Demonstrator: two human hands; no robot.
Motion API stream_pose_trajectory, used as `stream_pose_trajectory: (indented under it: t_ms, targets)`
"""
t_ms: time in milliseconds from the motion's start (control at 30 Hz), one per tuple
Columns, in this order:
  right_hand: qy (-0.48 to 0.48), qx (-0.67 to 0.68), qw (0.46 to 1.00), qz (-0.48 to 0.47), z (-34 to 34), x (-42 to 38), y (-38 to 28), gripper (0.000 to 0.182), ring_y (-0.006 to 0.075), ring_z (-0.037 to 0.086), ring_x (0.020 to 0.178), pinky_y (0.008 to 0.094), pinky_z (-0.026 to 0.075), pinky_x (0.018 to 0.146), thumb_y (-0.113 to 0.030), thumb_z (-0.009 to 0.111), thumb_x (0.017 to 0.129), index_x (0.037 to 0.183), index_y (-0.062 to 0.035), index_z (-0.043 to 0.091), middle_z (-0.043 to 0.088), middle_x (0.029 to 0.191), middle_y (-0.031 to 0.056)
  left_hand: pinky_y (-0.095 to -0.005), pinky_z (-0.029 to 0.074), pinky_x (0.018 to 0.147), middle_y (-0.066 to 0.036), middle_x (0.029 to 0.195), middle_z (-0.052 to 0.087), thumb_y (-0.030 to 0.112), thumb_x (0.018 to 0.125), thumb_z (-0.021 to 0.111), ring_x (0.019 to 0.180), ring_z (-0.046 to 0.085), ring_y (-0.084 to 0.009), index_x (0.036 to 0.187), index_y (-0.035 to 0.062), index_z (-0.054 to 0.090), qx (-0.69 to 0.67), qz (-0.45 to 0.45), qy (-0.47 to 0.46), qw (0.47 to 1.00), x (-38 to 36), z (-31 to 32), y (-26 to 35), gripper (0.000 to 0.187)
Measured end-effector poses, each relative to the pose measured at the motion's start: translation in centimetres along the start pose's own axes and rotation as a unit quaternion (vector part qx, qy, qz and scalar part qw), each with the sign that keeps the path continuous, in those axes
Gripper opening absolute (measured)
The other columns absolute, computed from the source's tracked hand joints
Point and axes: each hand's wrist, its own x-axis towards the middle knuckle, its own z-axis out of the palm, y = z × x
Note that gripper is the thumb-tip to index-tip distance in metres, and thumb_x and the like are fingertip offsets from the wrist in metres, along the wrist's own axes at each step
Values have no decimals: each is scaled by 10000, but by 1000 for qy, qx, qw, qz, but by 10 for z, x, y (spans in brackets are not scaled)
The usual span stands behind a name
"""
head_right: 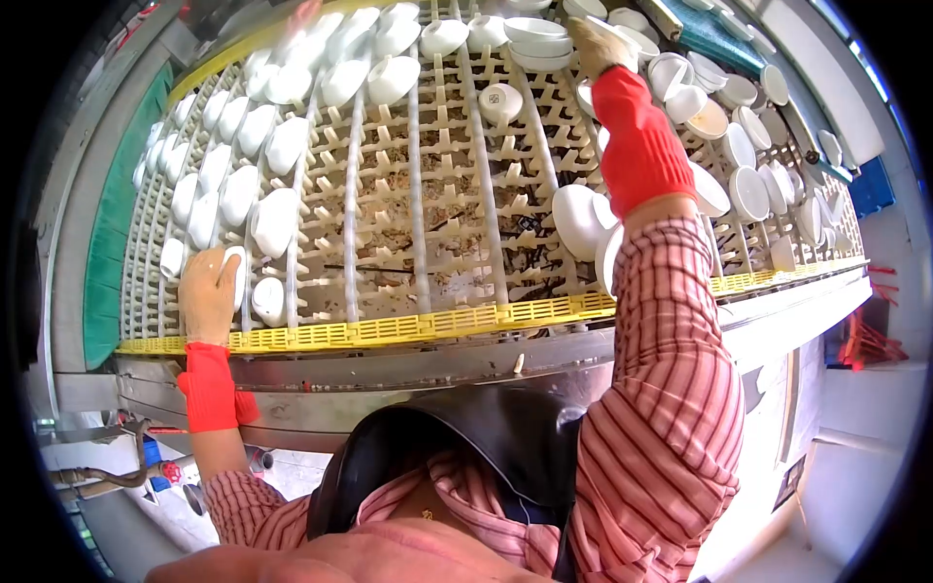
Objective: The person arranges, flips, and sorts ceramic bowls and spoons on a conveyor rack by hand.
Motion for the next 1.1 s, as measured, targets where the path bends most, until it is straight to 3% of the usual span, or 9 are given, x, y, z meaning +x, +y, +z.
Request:
stream_pose_trajectory:
  t_ms: [67, 433, 467, 533, 633, 800, 867, 1000, 1100]
  targets:
    - [-166, 71, 937, 299, -41, 14, -65, 502, 387, 758, 1219, 433, 588, 1067, -477, 851, 923, 1220, -77, 799, 805, 1227, 208, -517, 535, 940, -201, 1085, 760, 290, 1050, 713, 1070, 676, -433, 1095, -25, 748, -12, 5, 7, 1000, 2, 0, 2, 320]
    - [-300, -71, 951, -4, -32, -71, 3, 353, 420, 784, 1024, 432, 617, 903, -331, 736, 985, 1213, -74, 820, 814, 1142, 216, -509, 537, 926, -222, 1045, 764, 194, 1025, 706, 1022, 689, -450, 1040, -29, 741, -123, 21, 33, 992, 8, -2, 34, 227]
    - [-218, -49, 969, -107, -31, -75, -1, 361, 402, 790, 984, 411, 615, 859, -355, 789, 970, 1162, -55, 844, 823, 1083, 207, -508, 536, 921, -225, 1035, 762, 188, 1021, 705, 1011, 690, -450, 1031, -27, 741, -143, 26, 44, 988, 7, 2, 38, 218]
    - [-242, 368, 865, 242, -91, -72, -84, 345, 297, 816, 934, 431, 626, 819, -297, 737, 1055, 1228, -3, 789, 828, 1146, 148, -512, 526, 889, -225, 981, 742, 186, 1010, 711, 963, 682, -447, 983, -20, 726, -154, 76, 71, 983, 13, 6, 47, 209]
    - [-169, 433, 885, -25, -72, -59, -137, 574, 211, 788, 1007, 381, 650, 894, -463, 758, 1050, 1355, 22, 721, 808, 1174, 152, -517, 510, 847, -199, 910, 708, 198, 1010, 710, 922, 662, -436, 929, -14, 696, -124, 80, 12, 989, 20, 3, 56, 227]
    - [-252, 708, 611, 247, -120, -40, -309, 723, 309, 778, 1197, 421, 645, 1071, -543, 728, 1060, 1454, 54, 617, 776, 1285, 217, -517, 516, 846, -193, 936, 721, 212, 1014, 716, 943, 662, -437, 952, 0, 720, -119, 28, -13, 992, 11, 6, 49, 220]
    - [-327, 746, 564, 138, -70, -37, -309, 716, 305, 783, 1180, 412, 663, 1026, -535, 703, 1077, 1454, 66, 616, 754, 1330, 215, -515, 523, 848, -191, 950, 732, 219, 1016, 721, 954, 670, -432, 973, 5, 735, -133, 11, 8, 991, 9, 7, 46, 219]
    - [-128, 329, 935, 15, -44, -11, -239, 597, 328, 800, 1068, 445, 655, 920, -496, 706, 1053, 1417, -23, 688, 783, 1238, 225, -494, 539, 852, -201, 950, 735, 215, 1018, 727, 959, 686, -433, 989, 8, 750, -164, -20, 60, 984, 6, 12, 50, 211]
    - [32, 80, 996, -6, -60, 12, -186, 474, 346, 785, 979, 464, 624, 820, -416, 729, 992, 1304, -61, 704, 783, 1063, 208, -514, 522, 816, -214, 913, 710, 207, 1008, 732, 908, 661, -448, 921, 1, 716, -151, 11, 36, 988, 17, 5, 67, 224]
